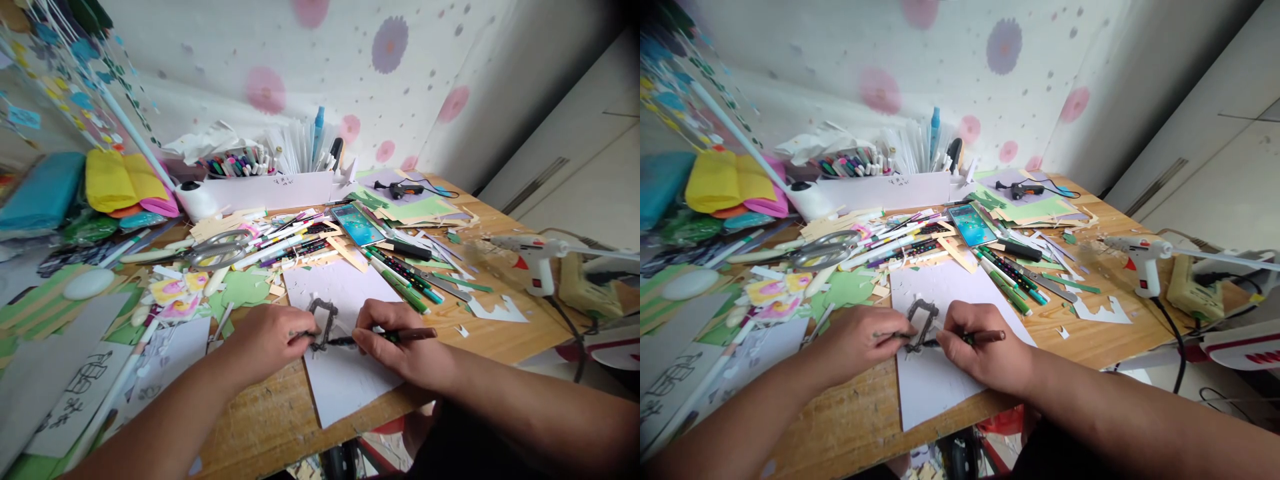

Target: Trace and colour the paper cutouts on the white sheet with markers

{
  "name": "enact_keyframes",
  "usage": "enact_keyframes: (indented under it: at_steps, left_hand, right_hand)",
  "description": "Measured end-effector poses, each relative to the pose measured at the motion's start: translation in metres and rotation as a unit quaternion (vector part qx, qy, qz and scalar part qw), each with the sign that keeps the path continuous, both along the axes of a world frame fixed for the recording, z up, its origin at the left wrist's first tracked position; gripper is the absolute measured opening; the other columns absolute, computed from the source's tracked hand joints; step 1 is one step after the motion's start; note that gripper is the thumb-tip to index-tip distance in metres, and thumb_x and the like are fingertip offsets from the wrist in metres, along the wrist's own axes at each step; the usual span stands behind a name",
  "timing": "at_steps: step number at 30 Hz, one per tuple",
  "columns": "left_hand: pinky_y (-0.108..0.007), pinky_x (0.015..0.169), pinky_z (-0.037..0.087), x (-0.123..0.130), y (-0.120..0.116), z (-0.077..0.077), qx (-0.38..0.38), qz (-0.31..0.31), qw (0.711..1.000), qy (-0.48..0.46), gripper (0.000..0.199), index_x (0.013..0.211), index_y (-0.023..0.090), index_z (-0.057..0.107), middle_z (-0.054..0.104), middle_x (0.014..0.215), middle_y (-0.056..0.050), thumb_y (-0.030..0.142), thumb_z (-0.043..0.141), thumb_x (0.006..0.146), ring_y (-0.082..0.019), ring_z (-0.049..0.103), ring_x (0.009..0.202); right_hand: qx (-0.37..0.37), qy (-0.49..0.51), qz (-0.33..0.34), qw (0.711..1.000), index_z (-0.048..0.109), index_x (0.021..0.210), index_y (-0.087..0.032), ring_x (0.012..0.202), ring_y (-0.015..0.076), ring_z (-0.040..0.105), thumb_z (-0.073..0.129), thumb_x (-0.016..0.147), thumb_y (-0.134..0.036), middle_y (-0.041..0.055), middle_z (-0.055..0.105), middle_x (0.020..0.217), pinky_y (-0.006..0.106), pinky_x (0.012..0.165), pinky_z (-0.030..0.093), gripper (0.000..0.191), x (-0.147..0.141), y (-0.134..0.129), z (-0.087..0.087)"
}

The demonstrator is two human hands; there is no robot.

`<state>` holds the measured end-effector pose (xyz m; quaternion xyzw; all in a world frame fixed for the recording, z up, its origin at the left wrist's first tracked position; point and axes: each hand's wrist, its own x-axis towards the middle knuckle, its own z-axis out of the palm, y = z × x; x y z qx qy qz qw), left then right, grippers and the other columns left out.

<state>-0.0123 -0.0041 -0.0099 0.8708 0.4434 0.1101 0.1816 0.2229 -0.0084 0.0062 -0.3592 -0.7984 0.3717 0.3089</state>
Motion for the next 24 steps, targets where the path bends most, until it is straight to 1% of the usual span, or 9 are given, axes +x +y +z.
enact_keyframes:
  at_steps: [2,4,10,18,24]
  left_hand:
    - [-0.022,0.058,0.034,-0.0003,-0.0001,-0.0003,0.0,0.001,1.0,-0.001,0.021,0.084,0.027,0.069,0.068,0.073,0.004,0.013,0.055,0.077,-0.013,0.06,0.067]
    - [-0.022,0.058,0.034,-0.0006,-0.0002,-0.0006,-0.001,0.003,1.0,-0.003,0.02,0.083,0.027,0.069,0.067,0.073,0.004,0.014,0.055,0.078,-0.012,0.06,0.067]
    - [-0.021,0.059,0.035,-0.0007,-0.0002,-0.0002,-0.008,0.004,1.0,-0.007,0.02,0.083,0.027,0.069,0.068,0.074,0.005,0.014,0.055,0.078,-0.012,0.061,0.068]
    - [-0.02,0.057,0.034,0.0007,-0.0015,0.0028,-0.006,0.011,1.0,-0.011,0.02,0.083,0.027,0.07,0.068,0.073,0.005,0.015,0.056,0.077,-0.011,0.06,0.065]
    - [-0.021,0.058,0.035,0.0004,-0.0011,0.0007,-0.005,0.011,1.0,-0.004,0.019,0.084,0.028,0.07,0.069,0.075,0.004,0.016,0.056,0.079,-0.013,0.061,0.068]
  right_hand:
    - [0.005,-0.003,0.011,1.0,0.054,0.067,-0.018,0.054,0.0113,0.053,0.053,0.085,-0.022,0.0011,0.059,0.06,0.023,0.052,0.041,0.019,-0.0005,-0.0004,-0.0003]
    - [0.019,-0.001,0.007,1.0,0.054,0.067,-0.018,0.053,0.0111,0.053,0.052,0.085,-0.022,0.0009,0.059,0.059,0.023,0.052,0.041,0.019,-0.001,-0.0009,-0.0008]
    - [0.039,0.008,0.02,0.999,0.053,0.067,-0.017,0.055,0.0116,0.053,0.052,0.085,-0.021,0.0021,0.059,0.06,0.023,0.052,0.041,0.018,-0.0017,-0.0025,-0.0029]
    - [0.027,0.001,0.022,0.999,0.054,0.067,-0.018,0.054,0.0109,0.053,0.052,0.085,-0.021,0.0008,0.059,0.06,0.022,0.052,0.042,0.018,-0.0009,-0.0035,-0.0013]
    - [0.022,0.007,0.014,1.0,0.054,0.067,-0.018,0.053,0.0105,0.052,0.053,0.085,-0.021,0.0005,0.059,0.059,0.022,0.052,0.041,0.018,-0.0004,-0.0038,-0.001]
